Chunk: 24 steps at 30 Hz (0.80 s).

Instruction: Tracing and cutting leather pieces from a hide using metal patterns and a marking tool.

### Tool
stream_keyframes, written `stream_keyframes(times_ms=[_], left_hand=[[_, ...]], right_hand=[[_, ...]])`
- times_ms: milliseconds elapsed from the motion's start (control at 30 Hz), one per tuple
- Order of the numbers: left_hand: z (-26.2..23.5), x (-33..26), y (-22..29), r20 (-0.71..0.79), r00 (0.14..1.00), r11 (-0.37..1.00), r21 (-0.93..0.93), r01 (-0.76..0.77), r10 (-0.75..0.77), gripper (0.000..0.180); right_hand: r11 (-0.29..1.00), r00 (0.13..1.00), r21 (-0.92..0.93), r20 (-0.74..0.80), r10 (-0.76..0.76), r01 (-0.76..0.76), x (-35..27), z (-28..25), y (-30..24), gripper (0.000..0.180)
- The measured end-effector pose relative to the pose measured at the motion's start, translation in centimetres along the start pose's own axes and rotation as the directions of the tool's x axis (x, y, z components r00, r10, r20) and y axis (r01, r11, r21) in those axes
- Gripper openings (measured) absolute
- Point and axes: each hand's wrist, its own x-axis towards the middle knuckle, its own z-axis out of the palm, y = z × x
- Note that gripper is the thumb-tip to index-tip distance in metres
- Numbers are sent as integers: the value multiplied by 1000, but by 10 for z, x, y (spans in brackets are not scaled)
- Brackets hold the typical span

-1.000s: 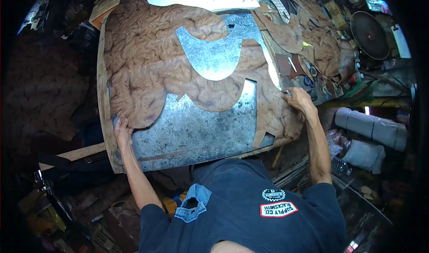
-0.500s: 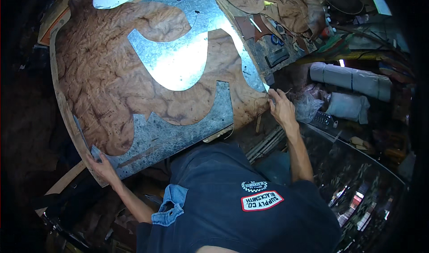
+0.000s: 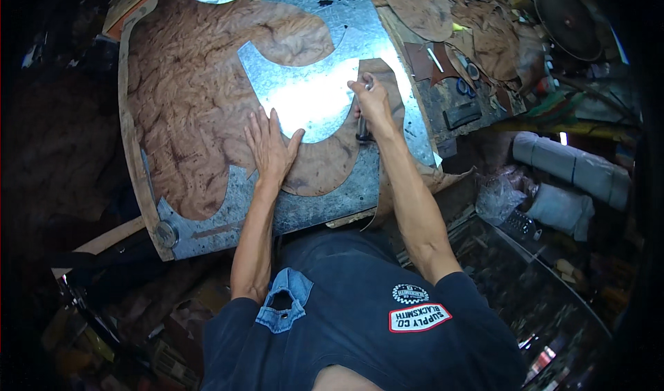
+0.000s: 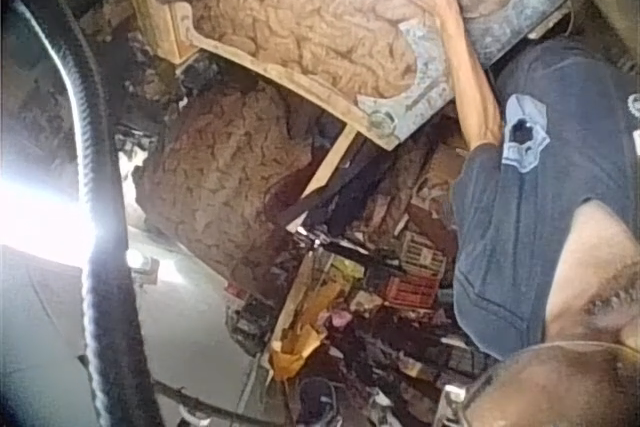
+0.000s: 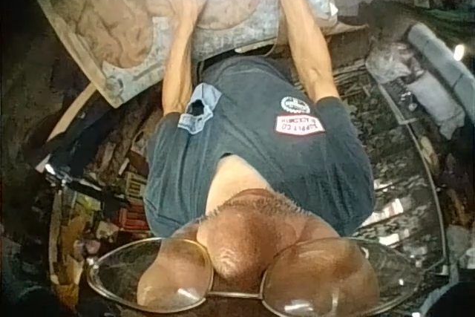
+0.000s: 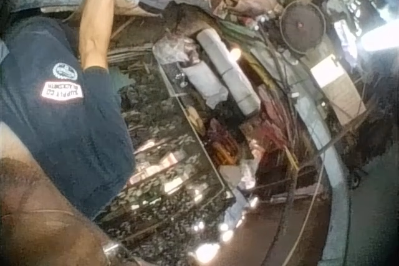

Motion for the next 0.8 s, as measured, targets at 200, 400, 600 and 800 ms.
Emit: stream_keyframes(times_ms=[200,400,600,800], left_hand=[[8,29,-28,49,985,981,97,-167,163,83],[23,101,14,139,990,973,227,-42,10,79],[70,88,133,256,888,909,70,-410,381,81],[89,47,171,138,827,830,-232,-508,545,75]], right_hand=[[963,991,266,106,-79,48,24,-73,-4,20],[856,936,409,-277,-215,317,-26,-259,-33,5],[836,779,216,-532,-332,504,-104,-371,-28,12],[890,703,-158,-561,-438,428,-118,-382,-66,14]])
